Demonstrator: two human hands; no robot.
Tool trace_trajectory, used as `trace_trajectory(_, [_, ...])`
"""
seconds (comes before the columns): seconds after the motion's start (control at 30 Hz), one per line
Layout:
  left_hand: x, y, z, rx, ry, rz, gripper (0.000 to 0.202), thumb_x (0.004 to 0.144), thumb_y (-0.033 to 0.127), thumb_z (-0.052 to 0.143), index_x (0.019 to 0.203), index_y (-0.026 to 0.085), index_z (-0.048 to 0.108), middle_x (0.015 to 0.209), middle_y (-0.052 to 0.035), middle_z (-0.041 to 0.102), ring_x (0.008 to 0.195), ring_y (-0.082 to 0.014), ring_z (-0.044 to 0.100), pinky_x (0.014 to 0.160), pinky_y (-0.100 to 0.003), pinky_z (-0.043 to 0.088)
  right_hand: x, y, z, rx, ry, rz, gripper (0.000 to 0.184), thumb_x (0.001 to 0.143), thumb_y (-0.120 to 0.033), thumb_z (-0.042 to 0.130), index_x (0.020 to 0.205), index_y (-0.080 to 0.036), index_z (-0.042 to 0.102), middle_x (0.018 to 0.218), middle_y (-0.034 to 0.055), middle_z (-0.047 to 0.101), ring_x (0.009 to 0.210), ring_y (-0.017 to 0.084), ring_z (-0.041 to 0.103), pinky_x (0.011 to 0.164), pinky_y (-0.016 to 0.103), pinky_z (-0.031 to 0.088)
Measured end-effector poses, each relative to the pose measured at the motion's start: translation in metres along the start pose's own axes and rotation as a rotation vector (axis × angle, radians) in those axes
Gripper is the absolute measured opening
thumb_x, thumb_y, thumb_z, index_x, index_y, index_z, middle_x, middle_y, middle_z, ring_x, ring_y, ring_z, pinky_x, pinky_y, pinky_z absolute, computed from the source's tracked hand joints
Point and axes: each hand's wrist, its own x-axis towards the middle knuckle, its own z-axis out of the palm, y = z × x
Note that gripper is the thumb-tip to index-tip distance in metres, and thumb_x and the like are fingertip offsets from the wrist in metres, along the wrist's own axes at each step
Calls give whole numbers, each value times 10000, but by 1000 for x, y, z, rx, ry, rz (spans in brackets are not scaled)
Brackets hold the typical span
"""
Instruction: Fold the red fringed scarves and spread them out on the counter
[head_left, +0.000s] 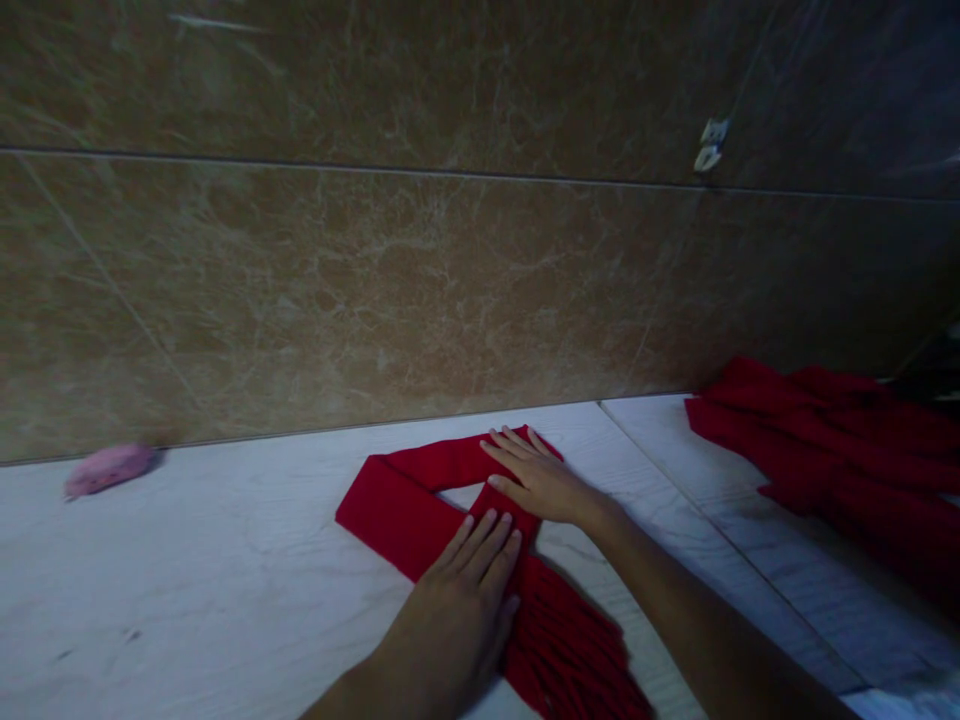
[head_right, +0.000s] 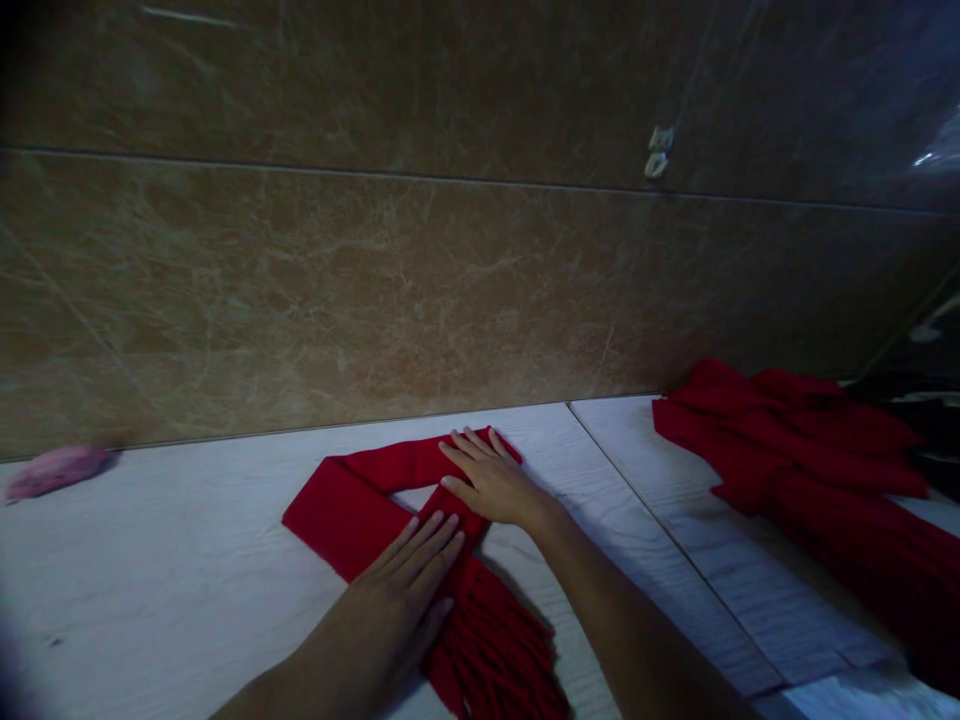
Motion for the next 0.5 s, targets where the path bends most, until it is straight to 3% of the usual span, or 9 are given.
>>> trace_trajectory(0.17, [0, 2, 5, 0, 12, 69, 589, 943, 88, 457, 1526, 160, 406, 1560, -117, 434, 1473, -242, 360, 1215, -474, 370, 0, 2, 2, 26, 32, -22, 582, 1044, -497, 376, 1554, -218, 404, 1633, 127, 329, 1541, 261, 216, 1249, 574, 112])
trace_trajectory(0.27, [-1, 7, -5, -67, -45, 126, 702, 879, 11, 446, 1554, 178, 354, 1587, -101, 393, 1482, -235, 349, 1215, -463, 374, 0, 2, 4, 33, 34, -23, 576, 1042, -492, 381, 1548, -219, 415, 1629, 126, 343, 1541, 257, 219, 1252, 562, 103])
trace_trajectory(0.33, [-2, 11, -17, -190, -78, 227, 673, 896, 36, 470, 1539, 216, 386, 1576, -71, 430, 1460, -210, 405, 1208, -406, 392, 0, 4, 5, 51, 41, -23, 566, 1035, -475, 407, 1541, -222, 428, 1631, 125, 347, 1541, 254, 221, 1251, 558, 103])
trace_trajectory(0.4, [-3, 11, -28, -336, -32, 249, 506, 960, 115, 472, 1446, 249, 509, 1471, -56, 580, 1347, -180, 556, 1135, -325, 477, 1, 7, 2, 89, 98, -43, 524, 1020, -437, 455, 1504, -240, 482, 1614, 123, 390, 1526, 259, 267, 1242, 563, 134])
trace_trajectory(0.5, [-3, 6, -37, -426, 145, 54, 310, 996, 182, 434, 1193, 252, 662, 1111, -69, 746, 999, -171, 712, 880, -271, 591, -2, 12, -9, 181, 260, -104, 362, 976, -329, 529, 1298, -223, 658, 1403, 138, 615, 1337, 261, 518, 1151, 506, 344])
